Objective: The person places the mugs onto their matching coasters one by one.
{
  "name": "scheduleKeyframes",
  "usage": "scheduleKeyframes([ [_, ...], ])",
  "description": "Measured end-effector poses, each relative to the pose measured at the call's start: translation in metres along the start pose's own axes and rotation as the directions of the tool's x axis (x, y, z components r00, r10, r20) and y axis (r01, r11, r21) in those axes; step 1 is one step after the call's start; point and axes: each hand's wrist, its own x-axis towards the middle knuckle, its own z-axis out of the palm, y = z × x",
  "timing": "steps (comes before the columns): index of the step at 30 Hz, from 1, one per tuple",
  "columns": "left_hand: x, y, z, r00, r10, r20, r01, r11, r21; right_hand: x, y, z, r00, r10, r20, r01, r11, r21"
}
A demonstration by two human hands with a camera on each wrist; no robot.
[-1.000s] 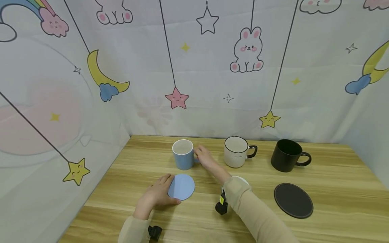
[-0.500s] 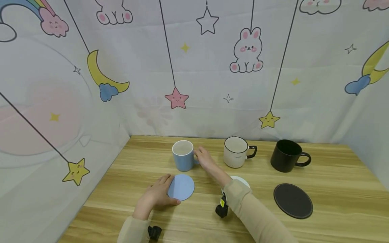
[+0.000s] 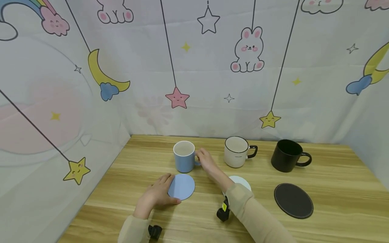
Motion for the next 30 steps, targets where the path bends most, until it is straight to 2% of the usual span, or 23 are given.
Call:
scheduleKeyframes([
  [5,0.0,0.0,0.0,1.0,0.0,-0.001,0.0,1.0,0.001,-0.003,-0.002,0.0,1.0,0.007,0.003,-0.007,1.0,0.024],
  [22,0.0,0.0,-0.001,1.0,-0.003,0.004,0.003,1.0,-0.002,-0.017,-0.01,0.0,0.999,-0.043,-0.029,0.046,0.996,0.076],
  [30,0.002,0.0,0.0,1.0,0.0,0.0,0.0,1.0,0.007,-0.025,-0.014,0.0,0.999,-0.054,-0.006,0.054,0.995,0.089],
])
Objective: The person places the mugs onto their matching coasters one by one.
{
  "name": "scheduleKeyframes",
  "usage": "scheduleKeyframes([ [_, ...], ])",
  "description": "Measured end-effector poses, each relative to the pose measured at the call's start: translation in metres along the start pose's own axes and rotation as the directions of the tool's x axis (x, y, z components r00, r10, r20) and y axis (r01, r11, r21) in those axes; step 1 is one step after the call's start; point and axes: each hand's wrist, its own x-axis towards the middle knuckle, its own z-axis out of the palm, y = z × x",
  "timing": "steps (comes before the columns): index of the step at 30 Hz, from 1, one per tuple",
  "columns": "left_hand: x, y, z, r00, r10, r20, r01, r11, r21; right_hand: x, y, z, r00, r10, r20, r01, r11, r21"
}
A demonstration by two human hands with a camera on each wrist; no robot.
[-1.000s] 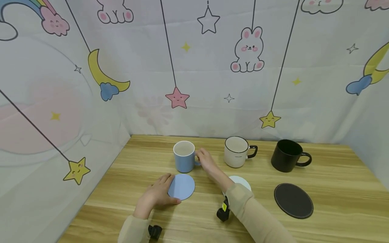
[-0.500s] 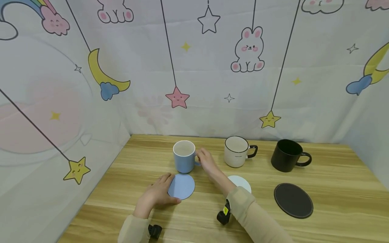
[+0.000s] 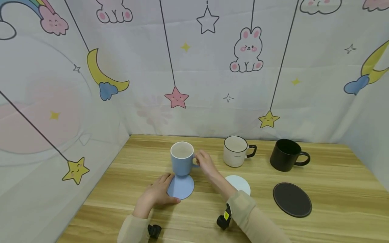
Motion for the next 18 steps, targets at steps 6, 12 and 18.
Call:
scheduleKeyframes([
  [6,0.0,-0.001,0.0,1.0,0.008,-0.006,-0.008,1.0,-0.002,-0.006,-0.008,-0.001,0.999,0.028,0.045,-0.03,0.999,0.044],
  [12,-0.003,0.0,0.0,1.0,0.017,-0.009,-0.017,1.0,-0.006,-0.013,-0.009,-0.002,0.998,0.033,0.055,-0.035,0.999,0.041],
  [18,-0.003,0.0,0.0,1.0,0.023,-0.01,-0.023,1.0,-0.01,-0.018,-0.009,0.0,0.999,0.019,0.039,-0.021,0.998,0.057],
])
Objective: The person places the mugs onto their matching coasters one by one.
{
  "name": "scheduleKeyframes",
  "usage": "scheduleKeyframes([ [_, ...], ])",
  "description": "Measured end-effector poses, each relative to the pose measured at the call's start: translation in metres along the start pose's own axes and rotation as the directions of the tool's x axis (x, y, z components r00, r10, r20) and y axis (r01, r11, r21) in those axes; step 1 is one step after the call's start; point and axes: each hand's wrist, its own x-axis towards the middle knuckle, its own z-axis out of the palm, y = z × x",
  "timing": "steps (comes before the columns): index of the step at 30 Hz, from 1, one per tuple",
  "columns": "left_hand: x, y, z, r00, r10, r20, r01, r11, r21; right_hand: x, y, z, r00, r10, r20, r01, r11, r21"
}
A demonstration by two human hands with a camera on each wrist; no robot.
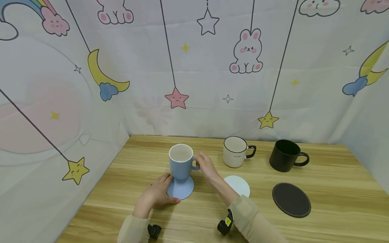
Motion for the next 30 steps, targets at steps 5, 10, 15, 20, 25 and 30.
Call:
scheduleKeyframes([
  [5,0.001,-0.001,0.001,1.0,0.012,-0.007,-0.012,1.0,-0.002,-0.018,-0.025,0.0,1.0,-0.01,0.02,0.01,1.0,-0.01],
  [10,0.001,-0.001,0.0,1.0,0.007,-0.002,-0.007,1.0,-0.006,-0.028,-0.034,0.002,0.999,-0.029,0.028,0.029,1.0,-0.001],
  [15,0.0,0.0,-0.001,1.0,0.002,0.0,-0.002,1.0,-0.009,-0.032,-0.032,0.004,0.999,-0.047,0.02,0.047,0.999,0.017],
  [20,0.001,-0.001,-0.001,1.0,-0.004,0.002,0.004,1.0,-0.012,-0.031,-0.024,0.004,1.0,-0.025,0.006,0.025,0.999,0.038],
  [25,0.002,-0.002,0.0,1.0,-0.013,0.007,0.013,1.0,0.001,-0.022,-0.002,0.005,1.0,-0.009,0.0,0.009,0.998,0.06],
  [30,0.002,-0.002,0.001,0.999,-0.028,0.015,0.028,1.0,-0.007,-0.021,0.009,0.006,1.0,0.005,-0.015,-0.004,0.999,0.053],
])
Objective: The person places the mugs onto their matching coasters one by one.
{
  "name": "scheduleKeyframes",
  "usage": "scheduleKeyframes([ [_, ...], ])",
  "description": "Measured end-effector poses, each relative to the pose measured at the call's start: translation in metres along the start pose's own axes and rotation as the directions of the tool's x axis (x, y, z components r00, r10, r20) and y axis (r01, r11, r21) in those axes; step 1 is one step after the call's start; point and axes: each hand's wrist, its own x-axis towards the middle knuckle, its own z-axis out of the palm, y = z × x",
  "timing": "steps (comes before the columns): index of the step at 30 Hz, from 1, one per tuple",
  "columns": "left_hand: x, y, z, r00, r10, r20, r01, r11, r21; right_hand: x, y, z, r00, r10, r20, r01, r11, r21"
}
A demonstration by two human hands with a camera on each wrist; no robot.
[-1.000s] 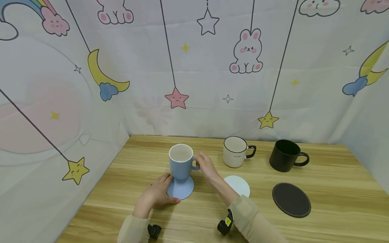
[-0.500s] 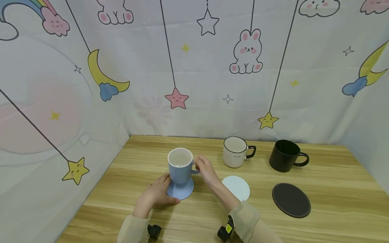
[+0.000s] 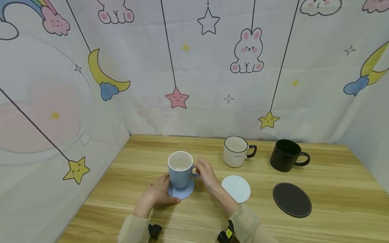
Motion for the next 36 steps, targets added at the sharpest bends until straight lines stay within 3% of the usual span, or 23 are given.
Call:
scheduleKeyframes([
  [13,-0.003,0.003,-0.003,1.0,0.002,-0.011,-0.002,1.0,0.0,-0.007,0.006,-0.001,1.0,-0.011,0.009,0.01,1.0,0.012],
  [33,0.001,-0.002,0.001,1.0,-0.01,0.021,0.01,1.0,-0.02,-0.01,0.012,0.003,1.0,0.001,0.02,-0.002,0.999,0.034],
  [36,0.002,-0.004,0.003,1.0,-0.007,0.011,0.007,1.0,-0.024,-0.017,0.002,0.005,1.0,-0.005,0.031,0.004,0.999,0.04],
])
